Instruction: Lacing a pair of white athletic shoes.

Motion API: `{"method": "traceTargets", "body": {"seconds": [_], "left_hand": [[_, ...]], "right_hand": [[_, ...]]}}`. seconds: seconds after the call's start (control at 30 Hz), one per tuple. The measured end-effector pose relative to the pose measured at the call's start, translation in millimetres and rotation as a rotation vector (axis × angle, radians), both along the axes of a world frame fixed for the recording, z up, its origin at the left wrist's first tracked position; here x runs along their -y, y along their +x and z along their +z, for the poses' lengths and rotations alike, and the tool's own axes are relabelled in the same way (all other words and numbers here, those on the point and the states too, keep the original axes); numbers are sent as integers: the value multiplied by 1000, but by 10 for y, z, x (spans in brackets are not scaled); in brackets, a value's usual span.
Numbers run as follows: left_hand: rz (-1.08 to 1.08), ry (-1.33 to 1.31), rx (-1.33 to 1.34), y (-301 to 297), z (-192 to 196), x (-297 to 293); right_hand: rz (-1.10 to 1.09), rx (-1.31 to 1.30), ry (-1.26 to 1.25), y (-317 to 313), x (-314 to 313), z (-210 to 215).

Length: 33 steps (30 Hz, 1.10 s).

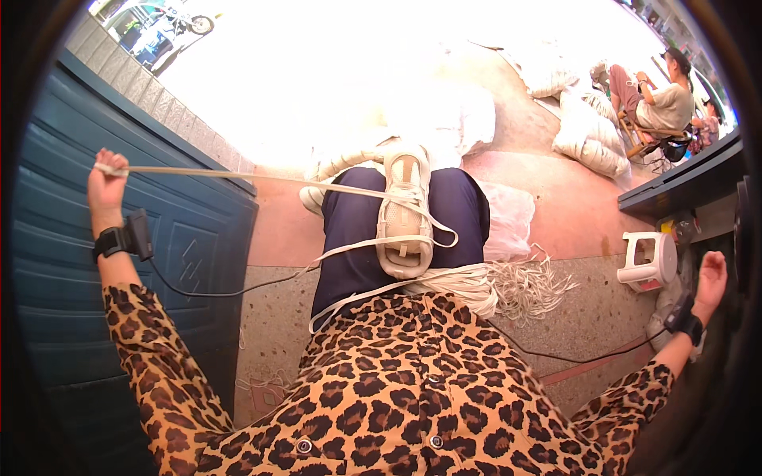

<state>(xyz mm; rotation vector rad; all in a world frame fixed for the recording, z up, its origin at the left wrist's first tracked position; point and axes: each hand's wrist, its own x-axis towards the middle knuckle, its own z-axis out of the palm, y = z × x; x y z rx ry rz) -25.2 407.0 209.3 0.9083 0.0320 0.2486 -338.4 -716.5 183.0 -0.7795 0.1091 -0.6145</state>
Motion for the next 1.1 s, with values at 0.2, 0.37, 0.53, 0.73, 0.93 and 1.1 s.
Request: {"method": "traceTargets", "body": {"seconds": [0.2,0.37,0.53,0.73,0.93,1.1], "left_hand": [[259,188,-78,-213,579,-437],[66,464,-268,-56,113,734],[-488,539,-630,-384,-1109,2048],[-863,550,-699,-737,-1823,3155],[-589,1043,-362,-787,-2026,3277],[-443,1458,-90,-733,-2112,3344]], "right_hand": [[261,-704,-737,1694,-3793,-884],[627,-135,-1631,1865,-5461,-1603],[634,-84,-1751,1810,-5581,-1744],[426,-379,-767,1767,-4954,-1452],[311,-67,170,1398,-3285,-1495],[64,-164,20,496,-1358,-1834]]}}
